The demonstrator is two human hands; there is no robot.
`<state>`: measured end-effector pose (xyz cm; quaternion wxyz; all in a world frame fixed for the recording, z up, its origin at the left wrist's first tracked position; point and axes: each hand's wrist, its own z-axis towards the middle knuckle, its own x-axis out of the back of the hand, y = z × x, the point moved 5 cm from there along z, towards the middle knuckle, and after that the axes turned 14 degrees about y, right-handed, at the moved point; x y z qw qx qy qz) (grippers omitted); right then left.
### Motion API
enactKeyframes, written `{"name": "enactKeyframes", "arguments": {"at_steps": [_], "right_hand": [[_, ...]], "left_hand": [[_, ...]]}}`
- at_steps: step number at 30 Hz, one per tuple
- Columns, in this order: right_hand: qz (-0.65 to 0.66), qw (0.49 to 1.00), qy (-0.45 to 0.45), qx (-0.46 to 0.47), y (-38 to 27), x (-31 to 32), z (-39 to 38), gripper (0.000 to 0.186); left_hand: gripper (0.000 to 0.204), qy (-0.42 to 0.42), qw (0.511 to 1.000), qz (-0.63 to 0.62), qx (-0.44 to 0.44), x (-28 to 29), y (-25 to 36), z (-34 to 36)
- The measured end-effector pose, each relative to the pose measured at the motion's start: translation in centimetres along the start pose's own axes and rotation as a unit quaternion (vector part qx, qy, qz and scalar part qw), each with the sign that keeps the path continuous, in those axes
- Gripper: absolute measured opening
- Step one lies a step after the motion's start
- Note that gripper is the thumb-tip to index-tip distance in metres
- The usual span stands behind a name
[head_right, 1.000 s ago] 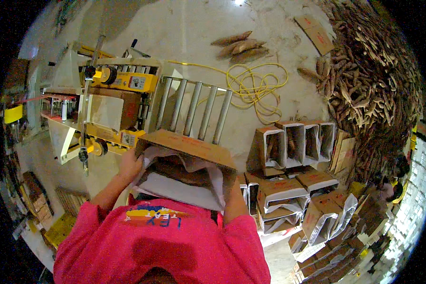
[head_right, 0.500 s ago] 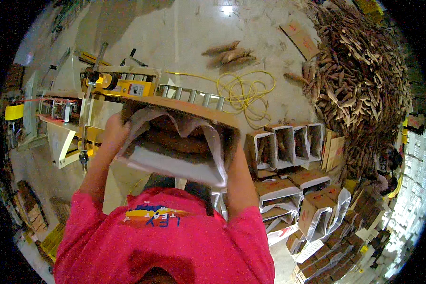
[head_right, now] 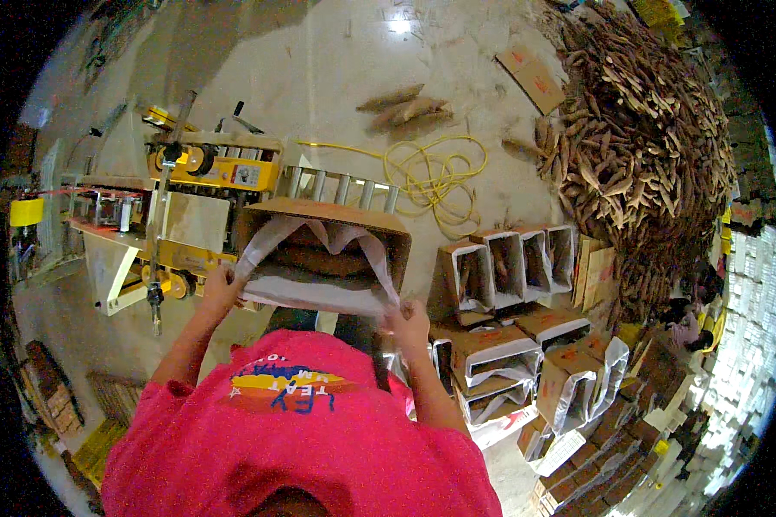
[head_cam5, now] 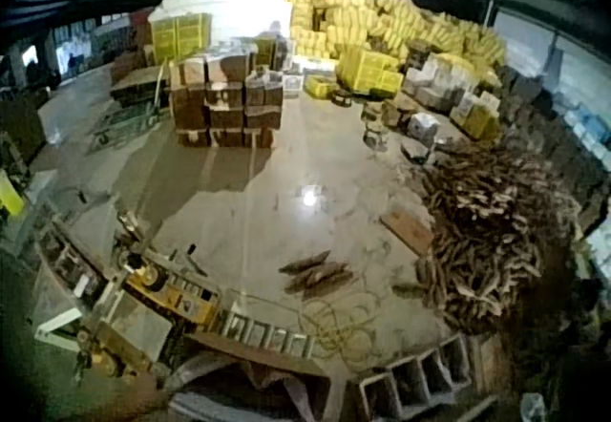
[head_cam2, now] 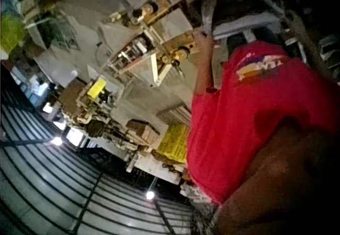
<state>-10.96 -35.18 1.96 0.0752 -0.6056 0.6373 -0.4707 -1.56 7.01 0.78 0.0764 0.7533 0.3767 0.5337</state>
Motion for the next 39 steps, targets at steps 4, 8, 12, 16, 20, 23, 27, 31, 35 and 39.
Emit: {"name": "enactKeyframes", "arguments": {"at_steps": [4,8,12,16,20,23,27,31,35,39], "right_hand": [[-0.294,0.932,0.01,0.214,-6.8,-0.6,0.0,0.025],[0.0,0.998,-0.015,0.053,-10.0,-5.2,4.0,0.023],[-0.177,0.959,0.098,0.196,0.5,-11.4,14.7,0.024],[-0.41,0.891,-0.103,0.164,-4.8,-12.8,10.7,0.027],[-0.124,0.949,0.129,0.258,-11.7,-3.0,2.3,0.038],[-0.175,0.94,0.202,0.21,-6.9,0.0,1.5,0.052],[-0.238,0.953,0.007,0.186,-5.9,-6.7,-0.5,0.064],[-0.4,0.886,-0.031,0.231,-8.6,-9.4,-0.4,0.072],[-0.231,0.935,-0.033,0.267,-8.4,-7.3,2.4,0.07],[-0.19,0.931,0.098,0.294,-8.7,-2.6,3.8,0.067]], "left_hand": [[0.017,0.03,0.941,0.268,-0.203,1.3,7.6,-1.1],[0.014,-0.003,0.952,0.173,-0.253,-2.3,12.4,0.6],[0.02,0.061,0.98,0.073,-0.175,-9.8,11.5,8.9],[0.027,-0.194,0.921,0.29,-0.172,-15.3,2.1,6.9],[0.043,0.104,0.935,0.089,-0.328,-2.4,9.9,-0.2],[0.056,0.344,0.903,0.067,-0.248,1.8,9.2,-1.8],[0.077,0.096,0.964,0.126,-0.211,-4.3,8.7,-2.7],[0.078,0.135,0.907,0.256,-0.304,-5.3,10.8,-1.9],[0.059,0.157,0.898,0.193,-0.363,-4.5,13.4,1.3],[0.042,0.139,0.908,0.146,-0.367,-4.2,13.5,1.2]]}}
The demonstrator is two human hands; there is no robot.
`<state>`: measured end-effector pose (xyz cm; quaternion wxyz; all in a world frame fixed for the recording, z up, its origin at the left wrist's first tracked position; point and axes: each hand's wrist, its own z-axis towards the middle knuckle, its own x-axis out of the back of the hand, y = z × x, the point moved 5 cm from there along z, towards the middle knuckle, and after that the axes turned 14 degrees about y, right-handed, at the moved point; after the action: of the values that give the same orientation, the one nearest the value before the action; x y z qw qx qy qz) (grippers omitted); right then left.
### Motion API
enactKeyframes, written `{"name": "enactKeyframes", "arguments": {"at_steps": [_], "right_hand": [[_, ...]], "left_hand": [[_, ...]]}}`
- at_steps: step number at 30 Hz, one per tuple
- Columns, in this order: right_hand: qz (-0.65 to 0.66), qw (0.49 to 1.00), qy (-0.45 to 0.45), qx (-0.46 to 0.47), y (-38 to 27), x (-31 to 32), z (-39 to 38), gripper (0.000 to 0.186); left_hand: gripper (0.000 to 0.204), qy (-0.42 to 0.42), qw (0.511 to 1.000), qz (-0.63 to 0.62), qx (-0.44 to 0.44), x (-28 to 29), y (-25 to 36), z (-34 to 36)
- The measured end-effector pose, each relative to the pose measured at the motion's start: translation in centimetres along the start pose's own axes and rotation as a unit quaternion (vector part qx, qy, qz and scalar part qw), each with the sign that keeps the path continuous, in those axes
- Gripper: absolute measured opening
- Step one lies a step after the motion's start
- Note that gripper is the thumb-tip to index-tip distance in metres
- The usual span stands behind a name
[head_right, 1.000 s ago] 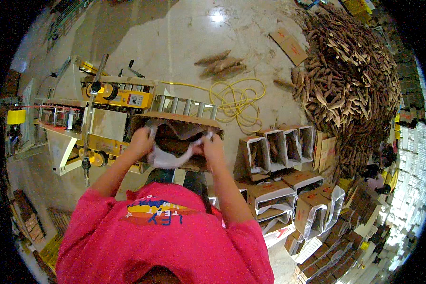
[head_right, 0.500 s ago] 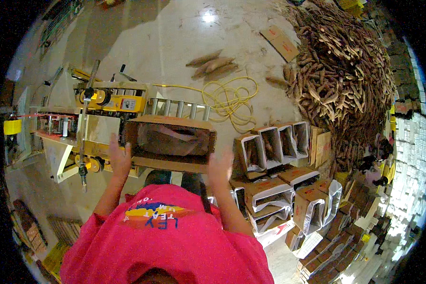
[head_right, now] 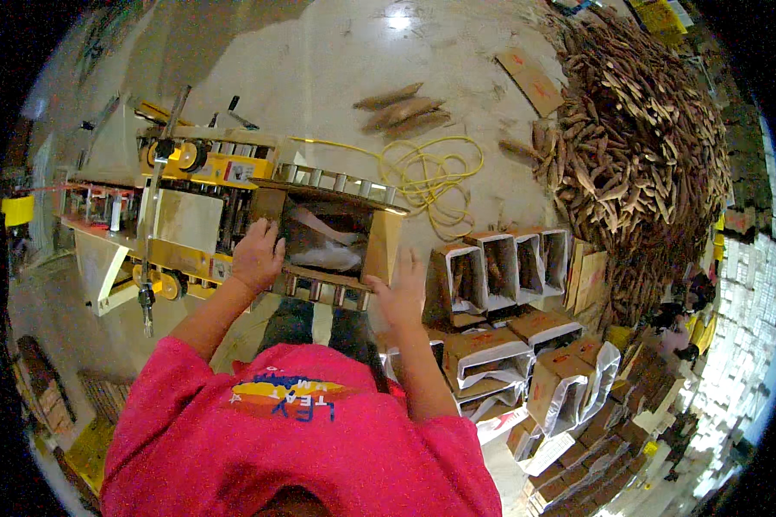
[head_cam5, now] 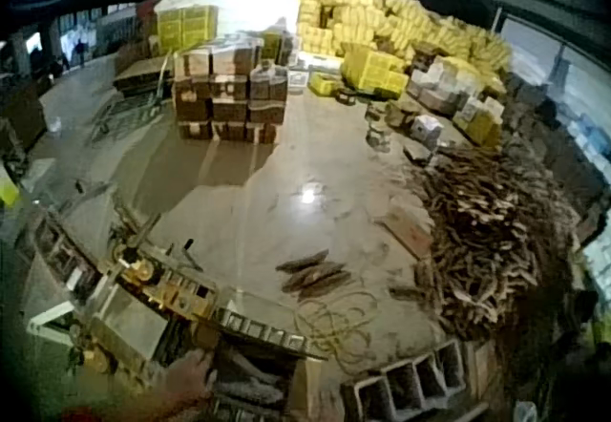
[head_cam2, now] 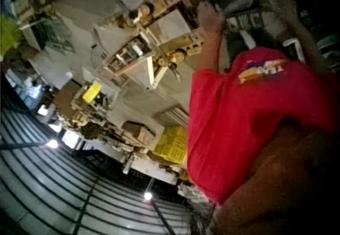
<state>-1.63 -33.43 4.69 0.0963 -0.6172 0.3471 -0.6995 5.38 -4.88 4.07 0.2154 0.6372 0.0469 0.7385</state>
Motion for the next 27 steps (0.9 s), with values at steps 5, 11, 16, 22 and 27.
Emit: {"name": "enactKeyframes", "arguments": {"at_steps": [5,11,16,22,27], "right_hand": [[0.02,0.998,-0.055,-0.012,2.0,-3.1,-0.9,0.063],[-0.078,0.976,-0.193,0.062,-1.2,-3.9,-1.5,0.064],[-0.032,0.997,0.058,-0.03,1.2,-3.0,0.9,0.092],[0.203,0.924,-0.083,-0.312,6.9,-9.3,-2.2,0.091],[0.21,0.913,-0.128,-0.326,8.5,-10.6,-2.6,0.091]], "left_hand": [[0.024,0.01,0.997,-0.043,-0.071,0.0,0.3,-3.2],[0.024,-0.053,0.998,-0.03,-0.014,-3.5,-1.5,0.2],[0.027,-0.017,0.996,0.081,0.021,-8.4,-3.3,2.0],[0.036,0.164,0.941,-0.13,-0.265,-1.3,3.8,5.5],[0.041,0.037,0.996,0.063,-0.043,-3.2,0.7,10.9]]}}
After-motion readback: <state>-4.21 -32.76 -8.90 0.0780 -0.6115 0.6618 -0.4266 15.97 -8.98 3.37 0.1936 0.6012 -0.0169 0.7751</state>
